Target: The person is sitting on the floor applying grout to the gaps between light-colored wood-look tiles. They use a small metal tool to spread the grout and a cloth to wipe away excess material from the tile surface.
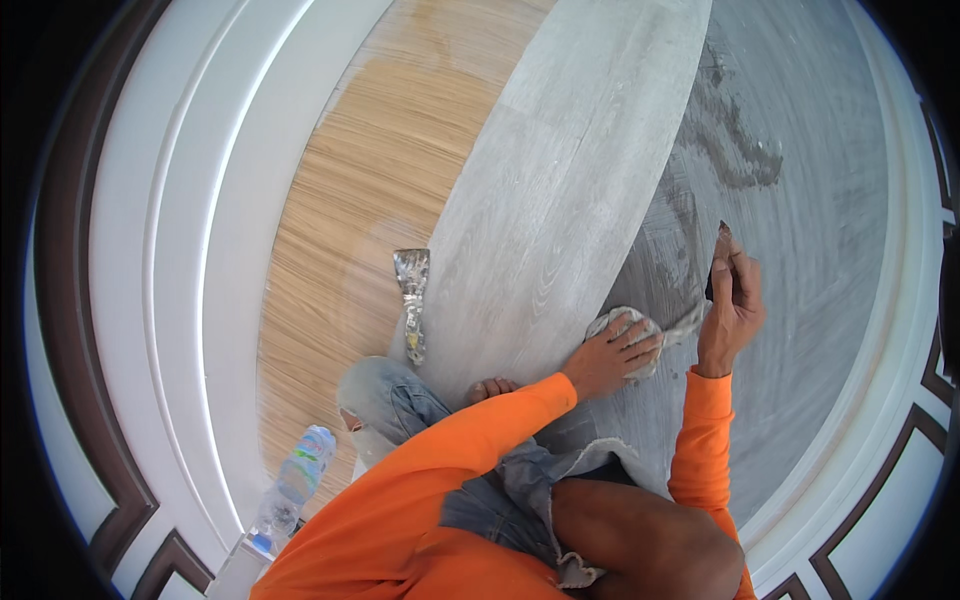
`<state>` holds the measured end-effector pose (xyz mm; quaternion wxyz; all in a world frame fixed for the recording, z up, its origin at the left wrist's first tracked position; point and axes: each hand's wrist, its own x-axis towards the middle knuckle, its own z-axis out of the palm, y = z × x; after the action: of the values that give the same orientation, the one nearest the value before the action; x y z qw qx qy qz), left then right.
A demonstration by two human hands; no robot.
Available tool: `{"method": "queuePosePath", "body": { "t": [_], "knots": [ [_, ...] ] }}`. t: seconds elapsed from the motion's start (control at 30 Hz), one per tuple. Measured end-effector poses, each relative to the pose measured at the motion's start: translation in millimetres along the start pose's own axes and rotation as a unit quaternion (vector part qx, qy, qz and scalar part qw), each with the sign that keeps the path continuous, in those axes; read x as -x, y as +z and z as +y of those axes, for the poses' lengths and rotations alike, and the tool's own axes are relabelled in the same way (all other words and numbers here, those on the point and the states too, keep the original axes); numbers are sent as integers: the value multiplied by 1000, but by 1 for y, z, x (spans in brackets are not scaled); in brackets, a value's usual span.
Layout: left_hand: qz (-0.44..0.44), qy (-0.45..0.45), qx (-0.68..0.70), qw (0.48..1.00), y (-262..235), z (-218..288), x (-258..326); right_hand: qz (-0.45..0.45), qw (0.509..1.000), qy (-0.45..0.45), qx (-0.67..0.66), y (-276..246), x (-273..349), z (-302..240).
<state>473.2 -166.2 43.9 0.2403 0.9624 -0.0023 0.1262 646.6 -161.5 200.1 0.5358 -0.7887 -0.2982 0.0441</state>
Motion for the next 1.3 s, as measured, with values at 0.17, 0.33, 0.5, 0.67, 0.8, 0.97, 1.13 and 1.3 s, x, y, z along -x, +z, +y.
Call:
{"method": "queuePosePath", "body": {
  "t": [0.17, 0.33, 0.5, 0.67, 0.8, 0.97, 1.13, 1.3],
  "knots": [
    [48, 22, 30, 998, -41, -93, -7, 8, 999, -2, 42, -13, 8, -7],
    [133, -243, -204, 939, -105, -245, -10, 54, 996, 20, 62, -42, 24, 6],
    [144, -382, -222, 886, -79, -175, 0, 111, 993, 26, 32, -62, 28, 14],
    [-39, -134, 47, 989, -15, 0, 34, 152, 987, 40, 34, -84, 25, 24],
    [-91, 134, 63, 985, 7, -24, 8, 152, 988, 8, 42, -90, 26, 28],
    [29, 74, -80, 994, -1, -153, -136, 199, 979, 29, 39, -123, 30, 42],
    [158, -124, -198, 960, 30, -163, -206, 303, 950, 25, 75, -161, 25, 46],
    [7, -20, -57, 998, 80, 46, -175, 313, 947, 14, 70, -173, 3, 37]
  ]
}}
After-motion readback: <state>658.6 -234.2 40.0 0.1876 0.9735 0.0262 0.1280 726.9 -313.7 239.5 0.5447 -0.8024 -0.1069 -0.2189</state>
